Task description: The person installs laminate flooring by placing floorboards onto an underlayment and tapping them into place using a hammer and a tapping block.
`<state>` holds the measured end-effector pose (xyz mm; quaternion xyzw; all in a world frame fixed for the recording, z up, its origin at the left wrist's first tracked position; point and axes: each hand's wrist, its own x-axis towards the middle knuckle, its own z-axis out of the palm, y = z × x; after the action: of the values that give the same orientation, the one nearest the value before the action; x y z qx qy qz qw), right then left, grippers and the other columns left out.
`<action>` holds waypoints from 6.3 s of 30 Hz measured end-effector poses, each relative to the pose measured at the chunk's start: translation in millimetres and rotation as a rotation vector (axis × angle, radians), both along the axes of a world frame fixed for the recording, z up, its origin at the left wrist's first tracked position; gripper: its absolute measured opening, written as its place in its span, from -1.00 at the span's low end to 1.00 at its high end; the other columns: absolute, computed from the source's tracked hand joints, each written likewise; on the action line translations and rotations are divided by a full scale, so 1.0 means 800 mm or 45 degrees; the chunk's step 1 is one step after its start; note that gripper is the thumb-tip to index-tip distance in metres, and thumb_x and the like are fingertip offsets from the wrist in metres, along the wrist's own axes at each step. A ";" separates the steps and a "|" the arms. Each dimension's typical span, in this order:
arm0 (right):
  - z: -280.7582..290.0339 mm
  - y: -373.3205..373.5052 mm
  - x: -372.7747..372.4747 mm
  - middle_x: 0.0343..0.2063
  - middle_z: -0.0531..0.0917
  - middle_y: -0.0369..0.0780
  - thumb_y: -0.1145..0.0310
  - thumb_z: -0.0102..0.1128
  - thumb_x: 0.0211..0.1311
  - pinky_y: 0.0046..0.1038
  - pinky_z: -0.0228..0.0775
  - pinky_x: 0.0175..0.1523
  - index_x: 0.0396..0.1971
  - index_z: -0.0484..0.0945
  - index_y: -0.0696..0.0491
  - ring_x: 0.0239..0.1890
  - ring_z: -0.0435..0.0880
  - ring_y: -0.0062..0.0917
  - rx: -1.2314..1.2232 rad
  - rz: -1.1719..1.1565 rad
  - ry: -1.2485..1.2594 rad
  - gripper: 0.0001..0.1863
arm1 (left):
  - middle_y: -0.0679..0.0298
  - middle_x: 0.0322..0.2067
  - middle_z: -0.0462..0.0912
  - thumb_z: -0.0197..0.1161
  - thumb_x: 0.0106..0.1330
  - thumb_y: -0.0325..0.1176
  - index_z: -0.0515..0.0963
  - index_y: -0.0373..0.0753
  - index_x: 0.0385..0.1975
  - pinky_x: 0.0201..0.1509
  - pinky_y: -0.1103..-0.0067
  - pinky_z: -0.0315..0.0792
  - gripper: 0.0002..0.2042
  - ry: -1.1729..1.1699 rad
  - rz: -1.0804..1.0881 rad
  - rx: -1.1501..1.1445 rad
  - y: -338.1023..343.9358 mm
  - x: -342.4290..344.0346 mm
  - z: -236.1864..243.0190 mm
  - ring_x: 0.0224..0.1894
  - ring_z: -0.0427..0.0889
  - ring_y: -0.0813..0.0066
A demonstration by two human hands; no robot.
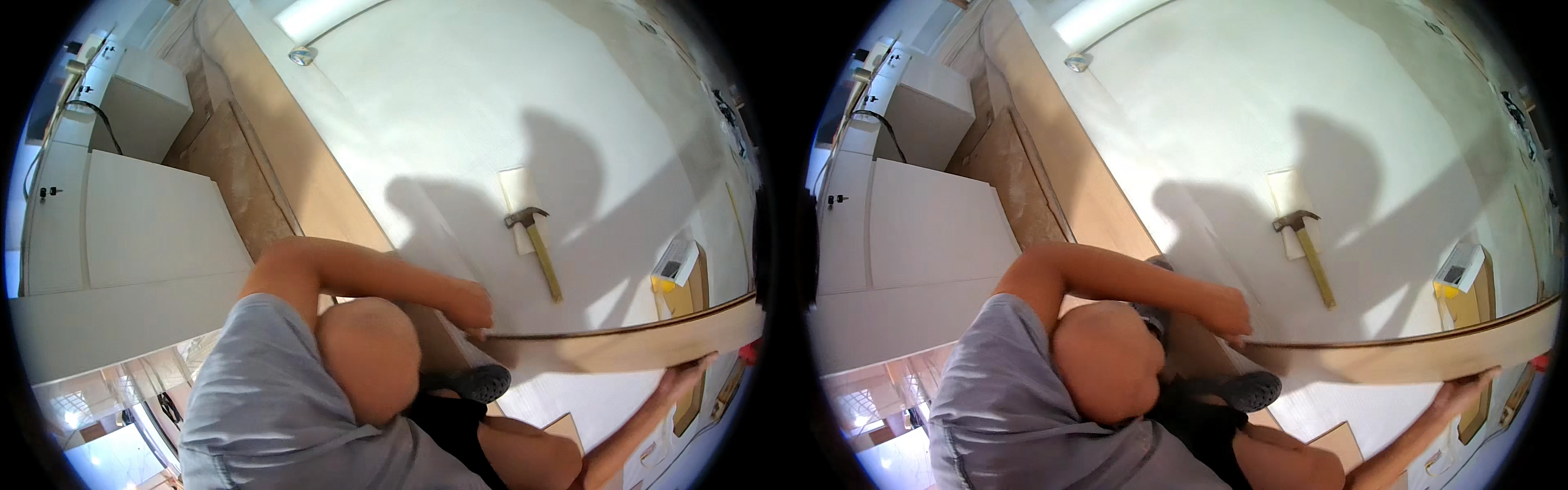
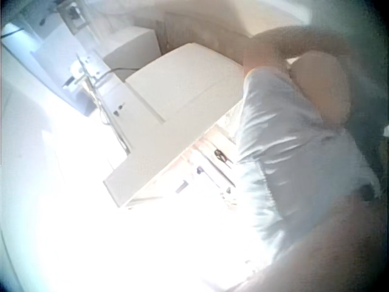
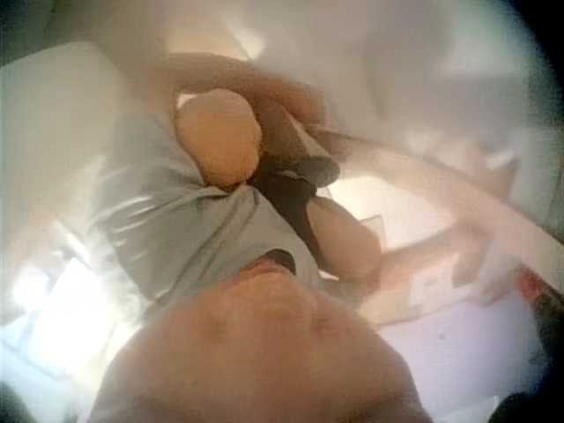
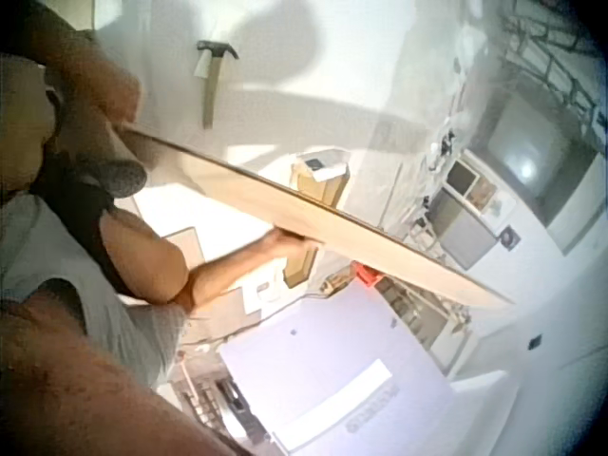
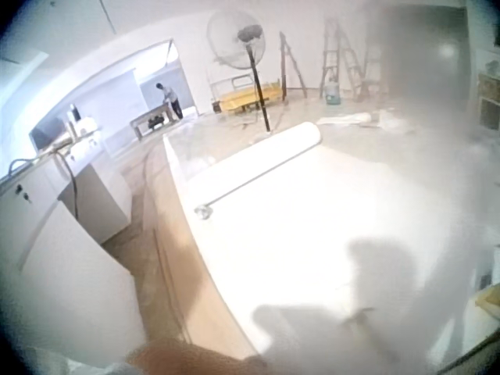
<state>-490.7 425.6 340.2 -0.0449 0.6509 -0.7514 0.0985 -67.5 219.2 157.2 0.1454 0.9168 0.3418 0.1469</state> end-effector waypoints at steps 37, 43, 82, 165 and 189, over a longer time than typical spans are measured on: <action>-0.319 -0.168 0.300 -0.64 0.44 0.05 -0.26 0.09 0.38 -0.15 0.26 -0.34 -0.55 0.46 0.22 -0.56 0.33 -0.15 1.552 1.350 0.565 -0.28 | 0.04 -0.39 0.68 0.25 0.18 0.30 0.62 -0.25 -0.48 0.17 0.19 0.38 -0.41 -0.032 0.969 -0.191 -0.295 0.046 -0.125 -0.10 0.62 -0.03; -0.333 -0.182 0.307 -0.57 0.54 0.10 -0.28 0.02 0.40 -0.08 0.32 -0.27 -0.51 0.51 0.20 -0.44 0.53 0.04 1.612 1.407 0.611 -0.27 | 0.02 -0.35 0.67 0.22 0.23 0.30 0.63 -0.25 -0.42 0.23 0.20 0.36 -0.41 -0.143 0.970 -0.223 -0.298 0.064 -0.123 -0.06 0.60 -0.03; -0.354 0.004 0.231 -0.22 0.74 0.02 -0.35 -0.15 0.42 -0.05 0.45 0.13 -0.22 0.73 0.09 -0.02 0.68 -0.03 1.958 1.413 0.319 -0.25 | 0.05 -0.48 0.52 0.14 0.46 -0.08 0.49 -0.38 -0.33 -0.21 0.36 0.38 -0.62 -0.523 1.092 -0.248 -0.406 0.145 -0.173 -0.41 0.38 0.37; -0.402 0.159 0.143 -0.56 0.72 -0.11 -0.30 -0.26 0.48 -0.23 0.55 -0.20 -0.53 0.78 -0.06 -0.42 0.71 -0.19 1.949 0.664 0.416 -0.24 | 0.05 -0.31 0.60 0.04 0.50 0.06 0.49 -0.29 -0.41 0.08 0.18 0.27 -0.53 -0.253 0.802 -0.752 -0.211 0.014 -0.183 -0.14 0.54 -0.02; -0.480 0.182 0.092 -0.17 0.75 0.00 -0.13 -0.15 0.50 -0.17 0.47 0.05 -0.16 0.74 0.11 -0.13 0.72 -0.18 1.533 0.468 0.655 -0.38 | 0.07 -0.41 0.64 0.22 0.40 0.02 0.60 -0.28 -0.45 -0.09 0.11 0.34 -0.58 -0.525 1.170 -0.461 -0.186 -0.030 -0.175 -0.24 0.57 0.02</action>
<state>-417.2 571.0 -43.7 -0.2692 0.9403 -0.1945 0.0746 -91.1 70.6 17.1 -0.3690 0.8823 0.2286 0.1820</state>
